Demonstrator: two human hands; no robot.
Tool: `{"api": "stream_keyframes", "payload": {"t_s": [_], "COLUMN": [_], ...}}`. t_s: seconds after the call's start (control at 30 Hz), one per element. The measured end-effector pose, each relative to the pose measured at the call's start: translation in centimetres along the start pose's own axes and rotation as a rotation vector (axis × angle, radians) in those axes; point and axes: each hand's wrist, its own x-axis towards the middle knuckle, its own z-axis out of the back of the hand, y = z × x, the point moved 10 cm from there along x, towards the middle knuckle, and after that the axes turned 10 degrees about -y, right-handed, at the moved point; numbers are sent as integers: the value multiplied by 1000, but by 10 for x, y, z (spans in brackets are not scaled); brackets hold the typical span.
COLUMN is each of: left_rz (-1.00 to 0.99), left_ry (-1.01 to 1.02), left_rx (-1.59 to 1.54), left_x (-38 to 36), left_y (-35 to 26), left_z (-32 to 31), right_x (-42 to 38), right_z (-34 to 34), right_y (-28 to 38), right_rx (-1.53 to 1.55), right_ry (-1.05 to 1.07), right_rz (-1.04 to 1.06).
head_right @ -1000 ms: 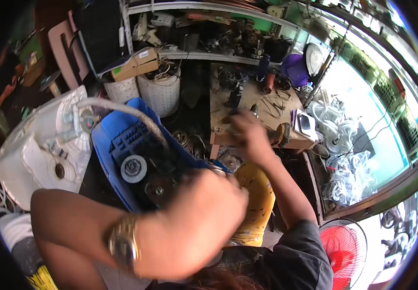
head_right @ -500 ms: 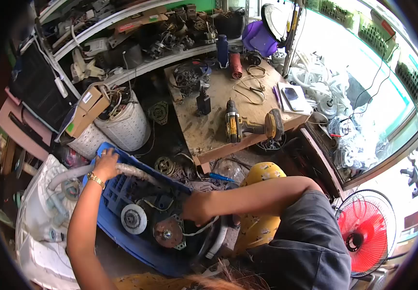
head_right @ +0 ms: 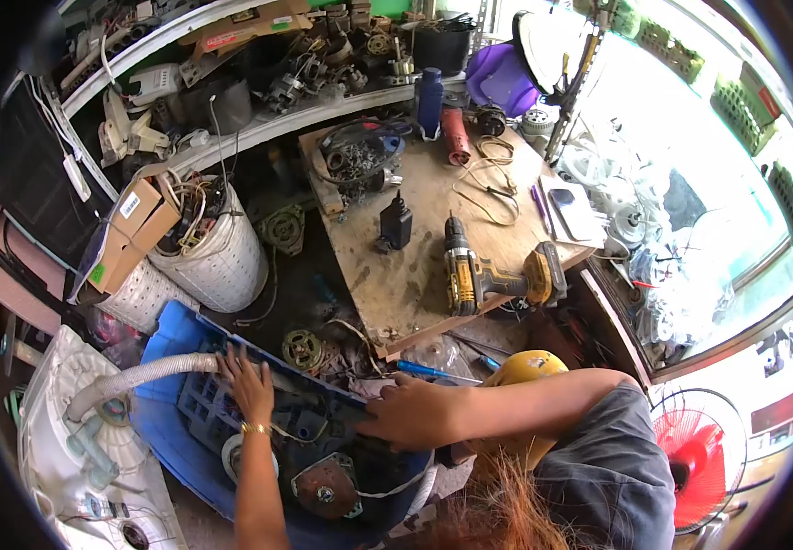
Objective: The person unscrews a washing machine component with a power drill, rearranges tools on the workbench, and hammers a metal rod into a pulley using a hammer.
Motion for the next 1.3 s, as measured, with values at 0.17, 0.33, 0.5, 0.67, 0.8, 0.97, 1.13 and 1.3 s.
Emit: {"api": "stream_keyframes", "payload": {"t_s": [0.17, 0.33, 0.5, 0.67, 0.8, 0.97, 1.13, 1.3], "left_rz": [-92, -34, -50, -33, -56, -58, -40, -59], "left_ry": [307, 386, 577, 787, 810, 877, 966, 1004], "left_rx": [202, 169, 199, 195, 253, 328, 380, 447], "left_x": [-66, -96, -115, -125, -129, -131, -132, -132], "left_y": [28, 59, 77, 80, 88, 87, 85, 81], "left_z": [-43, -75, -115, -132, -144, -142, -143, -142], "right_x": [4, 15, 27, 33, 40, 40, 34, 24], "right_z": [-14, -18, -19, -19, -17, -11, -6, 2], "right_y": [-3, -8, -6, -4, 4, 22, 36, 55], "right_rx": [56, 25, 22, 10, 50, 47, 54, -22], "right_ry": [116, 84, 128, 80, 131, 48, 2, -105], "right_rz": [-17, -40, -17, 28, 17, 66, 70, 181]}}
